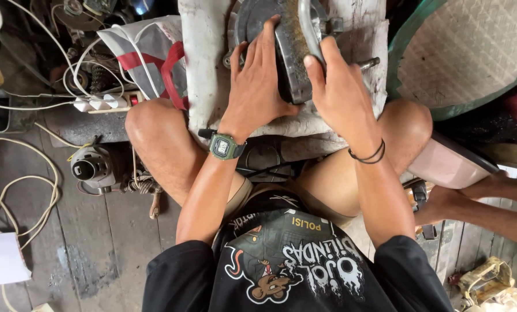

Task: Cleaning a motorcycle engine casing using a wire brush to remove dirt and oxidation.

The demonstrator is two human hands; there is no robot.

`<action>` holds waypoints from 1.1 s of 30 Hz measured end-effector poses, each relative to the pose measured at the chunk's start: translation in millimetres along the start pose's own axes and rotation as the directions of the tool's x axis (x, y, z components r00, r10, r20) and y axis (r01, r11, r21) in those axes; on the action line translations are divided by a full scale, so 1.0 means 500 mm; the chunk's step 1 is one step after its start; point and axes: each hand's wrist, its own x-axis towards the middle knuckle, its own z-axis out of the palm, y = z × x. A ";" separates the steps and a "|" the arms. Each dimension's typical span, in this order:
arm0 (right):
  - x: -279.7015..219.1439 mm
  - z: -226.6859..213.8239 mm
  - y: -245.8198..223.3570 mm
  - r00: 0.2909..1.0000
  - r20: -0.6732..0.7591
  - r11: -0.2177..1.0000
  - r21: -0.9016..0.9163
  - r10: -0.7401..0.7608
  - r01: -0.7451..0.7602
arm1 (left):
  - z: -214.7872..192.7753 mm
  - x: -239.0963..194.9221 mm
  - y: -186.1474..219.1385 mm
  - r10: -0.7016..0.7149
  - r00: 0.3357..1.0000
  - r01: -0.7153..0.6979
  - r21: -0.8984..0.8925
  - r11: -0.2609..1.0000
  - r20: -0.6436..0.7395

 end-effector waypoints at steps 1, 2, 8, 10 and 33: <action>0.002 0.000 -0.006 0.999 -0.004 0.999 -0.001 0.040 -0.040 | -0.005 0.000 0.000 0.000 1.000 0.000 -0.001 1.000 0.003; -0.023 0.007 0.001 0.999 -0.008 0.999 -0.002 0.038 -0.038 | -0.010 -0.002 0.001 0.003 1.000 -0.003 -0.001 1.000 -0.001; -0.083 0.020 0.007 0.977 0.065 0.978 -0.060 0.204 -0.200 | 0.003 0.003 -0.005 -0.003 1.000 0.003 0.051 0.999 -0.007; -0.057 0.022 0.003 0.994 0.023 0.991 -0.086 0.103 -0.100 | 0.005 0.000 0.002 -0.018 1.000 0.017 0.030 0.999 0.013; -0.037 0.013 -0.016 0.997 -0.078 1.000 -0.022 -0.023 0.022 | -0.003 -0.003 -0.005 0.002 1.000 -0.001 0.033 0.999 -0.007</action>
